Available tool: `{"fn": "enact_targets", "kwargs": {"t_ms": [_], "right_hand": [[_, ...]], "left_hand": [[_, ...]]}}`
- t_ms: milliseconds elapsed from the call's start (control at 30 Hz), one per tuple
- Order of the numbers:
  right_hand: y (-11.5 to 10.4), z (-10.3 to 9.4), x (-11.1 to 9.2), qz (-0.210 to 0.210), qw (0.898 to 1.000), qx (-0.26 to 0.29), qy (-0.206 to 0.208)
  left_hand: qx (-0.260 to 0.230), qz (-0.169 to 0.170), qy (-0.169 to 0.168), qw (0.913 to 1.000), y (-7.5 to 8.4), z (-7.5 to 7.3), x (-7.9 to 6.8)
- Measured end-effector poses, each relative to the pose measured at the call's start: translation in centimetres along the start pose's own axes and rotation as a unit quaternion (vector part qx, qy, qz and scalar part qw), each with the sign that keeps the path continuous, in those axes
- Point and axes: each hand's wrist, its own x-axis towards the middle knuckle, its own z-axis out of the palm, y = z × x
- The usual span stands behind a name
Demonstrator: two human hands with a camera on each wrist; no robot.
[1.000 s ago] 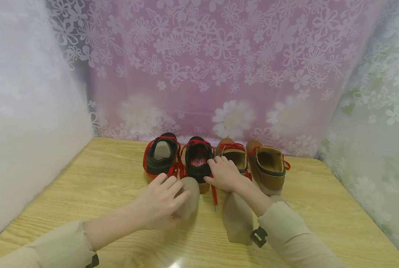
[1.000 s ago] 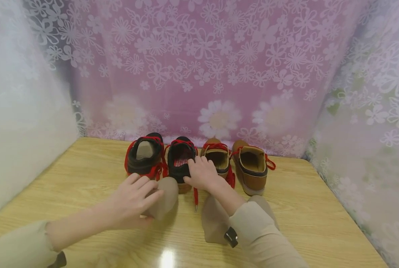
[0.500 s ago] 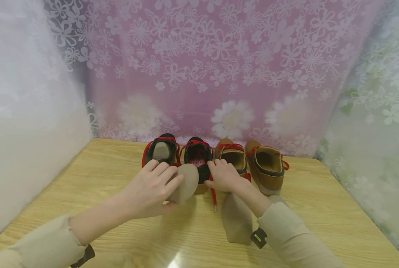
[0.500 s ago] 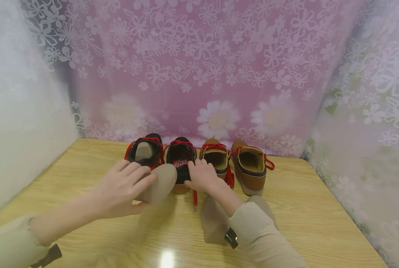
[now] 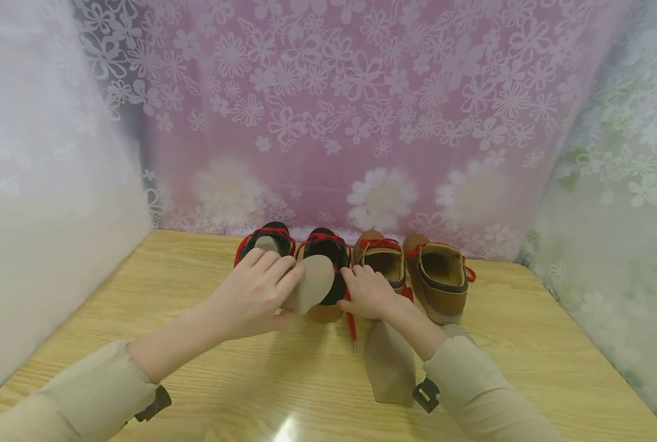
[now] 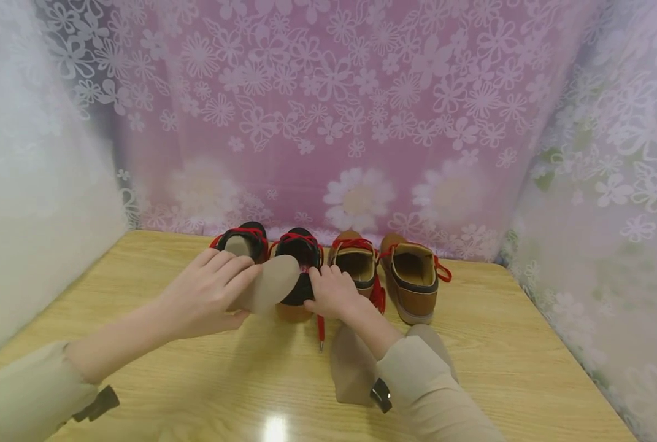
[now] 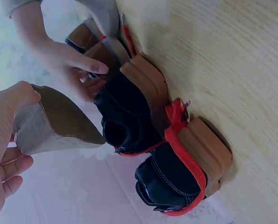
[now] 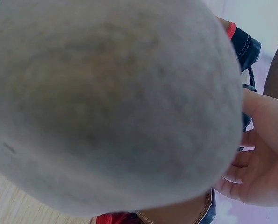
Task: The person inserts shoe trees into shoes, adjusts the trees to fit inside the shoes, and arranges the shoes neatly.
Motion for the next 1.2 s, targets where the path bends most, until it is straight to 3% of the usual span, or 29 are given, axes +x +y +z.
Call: {"fn": "enact_targets", "kwargs": {"t_ms": [133,367,633,1200], "right_hand": [[0.0,0.0,0.0,0.001,1.0,-0.003,0.005],[0.1,-0.1,0.2,0.001,1.0,-0.005,0.003],[0.1,-0.1,0.1,-0.003,1.0,-0.003,0.009],[0.0,-0.3,0.0,0.0,1.0,0.004,-0.001]], "left_hand": [[0.01,0.0,0.001,0.9999,-0.4,0.5,0.3],[-0.014,-0.003,-0.021,0.9997,-0.6,1.2,0.6],[-0.029,0.004,-0.015,0.9994,-0.9,2.0,0.7],[-0.031,-0.005,-0.043,0.9986,-1.4,2.9,1.6]]}}
